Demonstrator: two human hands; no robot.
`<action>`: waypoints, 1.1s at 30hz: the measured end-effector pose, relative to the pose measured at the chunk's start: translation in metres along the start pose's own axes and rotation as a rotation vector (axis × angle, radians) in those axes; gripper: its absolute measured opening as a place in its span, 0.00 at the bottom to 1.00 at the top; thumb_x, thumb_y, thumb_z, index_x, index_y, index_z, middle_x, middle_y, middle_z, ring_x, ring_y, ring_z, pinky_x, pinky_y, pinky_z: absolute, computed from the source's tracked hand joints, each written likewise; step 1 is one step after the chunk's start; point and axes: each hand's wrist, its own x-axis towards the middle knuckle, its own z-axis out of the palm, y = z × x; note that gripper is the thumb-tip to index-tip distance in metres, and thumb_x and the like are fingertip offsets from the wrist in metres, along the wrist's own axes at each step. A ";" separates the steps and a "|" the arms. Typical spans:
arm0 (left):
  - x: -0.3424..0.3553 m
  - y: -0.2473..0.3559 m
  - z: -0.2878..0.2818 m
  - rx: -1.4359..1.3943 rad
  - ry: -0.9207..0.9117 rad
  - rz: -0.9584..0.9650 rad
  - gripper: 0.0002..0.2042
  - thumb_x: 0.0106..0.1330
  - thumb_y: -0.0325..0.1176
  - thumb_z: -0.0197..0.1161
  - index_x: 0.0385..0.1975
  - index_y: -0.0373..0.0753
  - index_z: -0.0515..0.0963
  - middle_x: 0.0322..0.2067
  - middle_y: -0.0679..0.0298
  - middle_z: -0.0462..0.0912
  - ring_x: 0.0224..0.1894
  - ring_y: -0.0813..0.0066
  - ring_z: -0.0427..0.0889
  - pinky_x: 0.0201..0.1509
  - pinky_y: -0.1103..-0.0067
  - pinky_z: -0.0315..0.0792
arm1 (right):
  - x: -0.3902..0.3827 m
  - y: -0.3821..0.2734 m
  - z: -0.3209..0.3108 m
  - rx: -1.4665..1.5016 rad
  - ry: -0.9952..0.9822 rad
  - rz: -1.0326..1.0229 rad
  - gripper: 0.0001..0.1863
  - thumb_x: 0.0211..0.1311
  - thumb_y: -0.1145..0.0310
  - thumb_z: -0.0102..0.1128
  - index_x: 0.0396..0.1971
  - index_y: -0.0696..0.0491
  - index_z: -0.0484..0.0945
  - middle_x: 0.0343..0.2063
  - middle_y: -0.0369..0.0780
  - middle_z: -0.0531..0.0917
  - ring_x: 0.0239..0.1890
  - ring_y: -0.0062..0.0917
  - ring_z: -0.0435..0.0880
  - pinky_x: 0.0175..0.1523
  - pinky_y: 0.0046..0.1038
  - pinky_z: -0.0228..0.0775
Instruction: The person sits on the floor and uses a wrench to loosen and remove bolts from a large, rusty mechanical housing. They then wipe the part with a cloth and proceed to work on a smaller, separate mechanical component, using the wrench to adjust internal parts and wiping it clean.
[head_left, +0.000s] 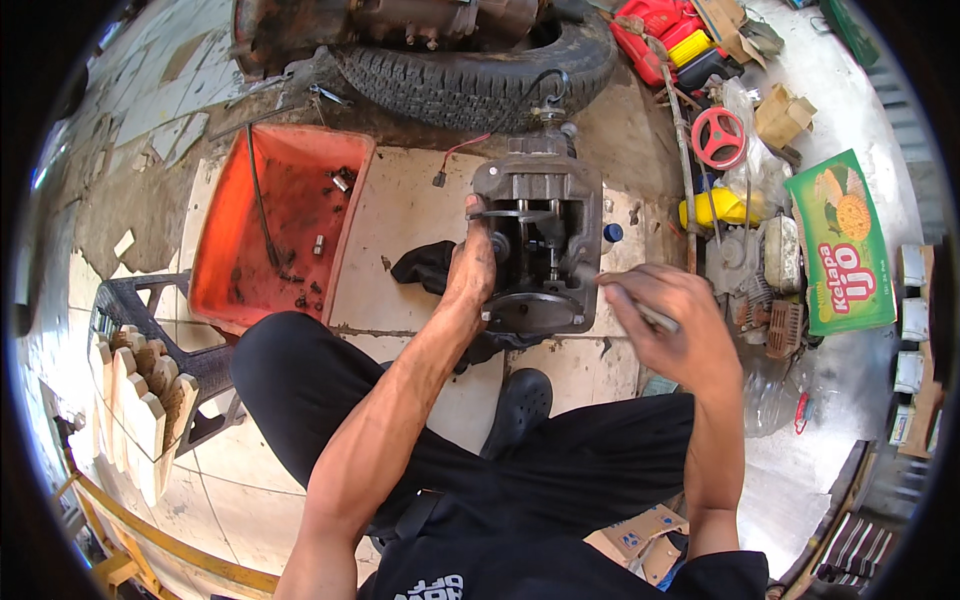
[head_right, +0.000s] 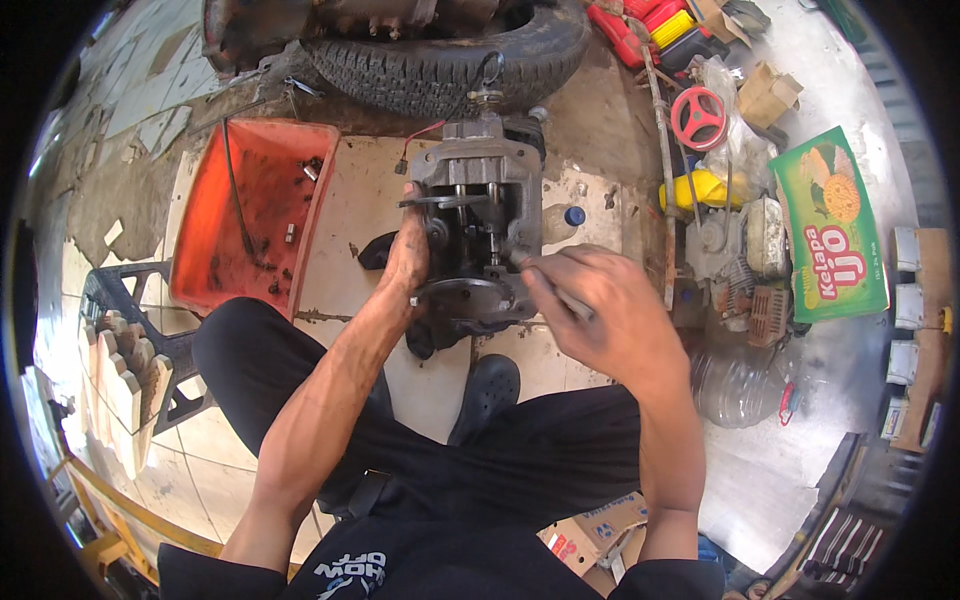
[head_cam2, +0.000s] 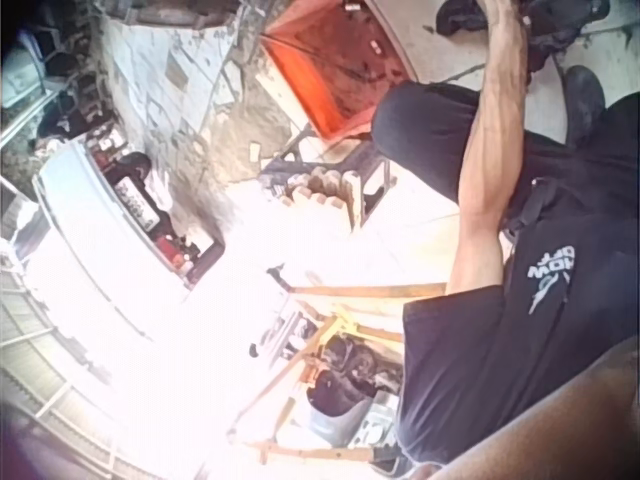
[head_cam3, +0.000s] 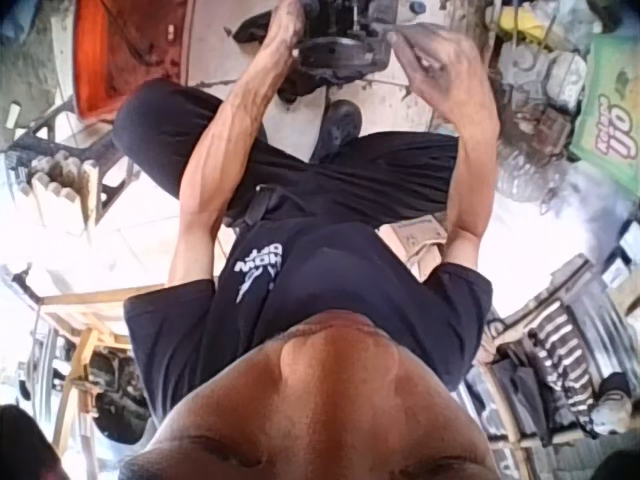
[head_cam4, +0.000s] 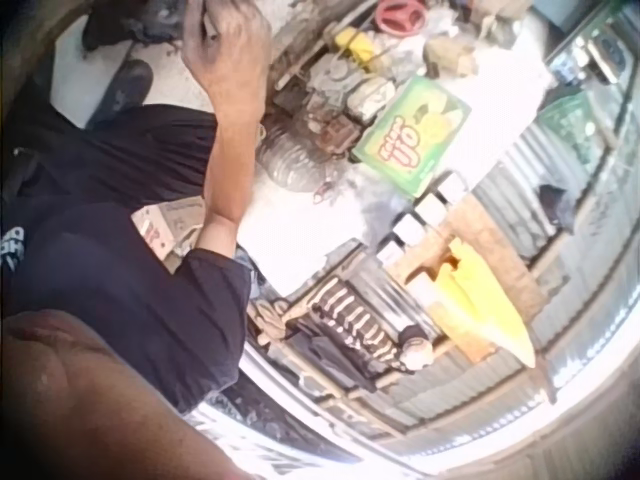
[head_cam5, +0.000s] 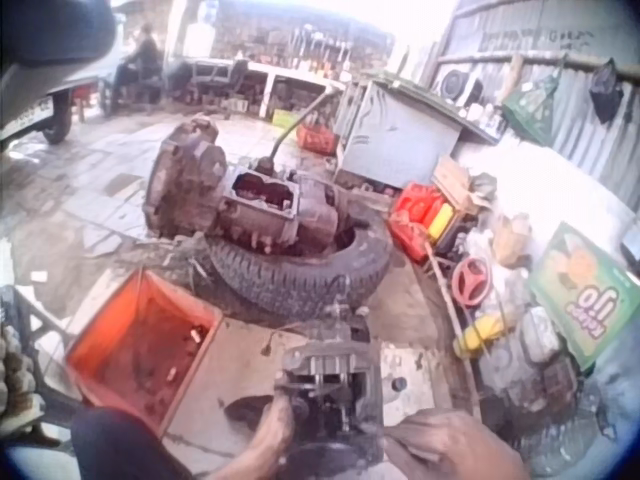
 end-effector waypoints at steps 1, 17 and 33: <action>0.001 0.000 -0.001 0.004 -0.011 -0.003 0.47 0.63 0.75 0.30 0.62 0.35 0.68 0.48 0.50 0.81 0.46 0.60 0.85 0.51 0.65 0.82 | 0.000 0.006 0.011 -0.044 -0.006 -0.034 0.04 0.57 0.78 0.62 0.32 0.61 0.82 0.26 0.47 0.84 0.29 0.40 0.82 0.36 0.35 0.73; 0.006 -0.012 -0.008 0.350 0.247 0.053 0.46 0.61 0.79 0.33 0.30 0.31 0.76 0.22 0.65 0.72 0.27 0.74 0.69 0.35 0.71 0.69 | -0.001 -0.001 0.014 0.006 -0.116 -0.006 0.11 0.58 0.73 0.64 0.40 0.61 0.82 0.30 0.46 0.84 0.33 0.38 0.83 0.40 0.35 0.75; 0.009 -0.008 -0.020 0.595 0.307 0.079 0.47 0.60 0.80 0.32 0.21 0.29 0.69 0.18 0.64 0.66 0.27 0.71 0.65 0.37 0.70 0.66 | 0.014 0.019 0.052 -0.071 -0.130 -0.035 0.11 0.57 0.74 0.64 0.40 0.59 0.81 0.31 0.44 0.79 0.37 0.38 0.79 0.43 0.36 0.75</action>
